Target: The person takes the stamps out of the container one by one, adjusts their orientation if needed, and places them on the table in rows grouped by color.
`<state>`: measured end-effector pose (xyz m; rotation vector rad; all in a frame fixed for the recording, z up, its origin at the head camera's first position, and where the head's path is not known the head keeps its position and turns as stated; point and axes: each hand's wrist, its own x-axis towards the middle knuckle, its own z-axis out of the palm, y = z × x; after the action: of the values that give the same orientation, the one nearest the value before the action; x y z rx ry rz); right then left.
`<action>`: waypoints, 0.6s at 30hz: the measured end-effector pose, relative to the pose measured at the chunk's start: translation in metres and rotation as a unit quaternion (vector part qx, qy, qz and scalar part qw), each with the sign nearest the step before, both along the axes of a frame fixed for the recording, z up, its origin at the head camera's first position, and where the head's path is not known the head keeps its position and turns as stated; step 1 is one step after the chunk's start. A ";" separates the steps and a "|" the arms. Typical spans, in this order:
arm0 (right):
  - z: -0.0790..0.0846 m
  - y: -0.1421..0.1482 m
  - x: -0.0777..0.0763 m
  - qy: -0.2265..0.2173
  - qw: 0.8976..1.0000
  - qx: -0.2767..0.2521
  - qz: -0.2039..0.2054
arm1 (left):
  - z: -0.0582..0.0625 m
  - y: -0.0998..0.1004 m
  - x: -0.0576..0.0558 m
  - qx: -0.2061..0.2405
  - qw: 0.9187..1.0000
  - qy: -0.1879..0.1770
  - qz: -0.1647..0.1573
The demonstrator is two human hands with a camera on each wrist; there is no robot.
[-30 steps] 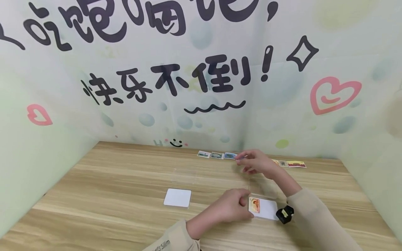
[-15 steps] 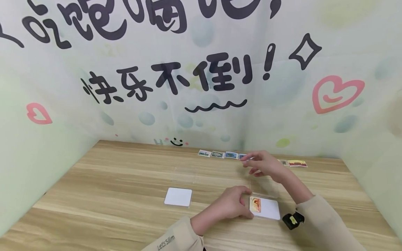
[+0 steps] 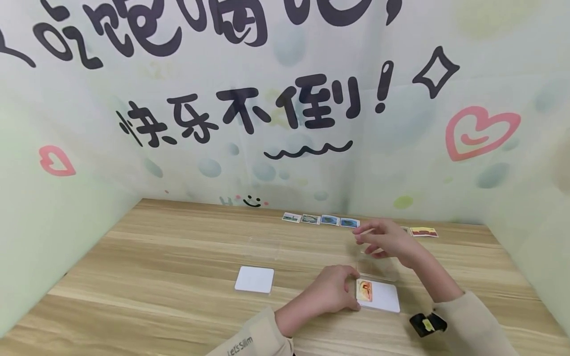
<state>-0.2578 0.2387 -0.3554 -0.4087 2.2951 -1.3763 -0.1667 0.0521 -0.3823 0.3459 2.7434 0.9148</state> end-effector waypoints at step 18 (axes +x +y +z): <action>-0.006 0.013 0.015 -0.009 1.000 -0.003 -0.019 | 0.001 0.006 0.001 -0.007 1.000 -0.005 0.022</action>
<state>-0.2432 0.2521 -0.3616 -0.3547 2.2949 -1.4000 -0.1661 0.0581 -0.3810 0.2787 2.7578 0.9044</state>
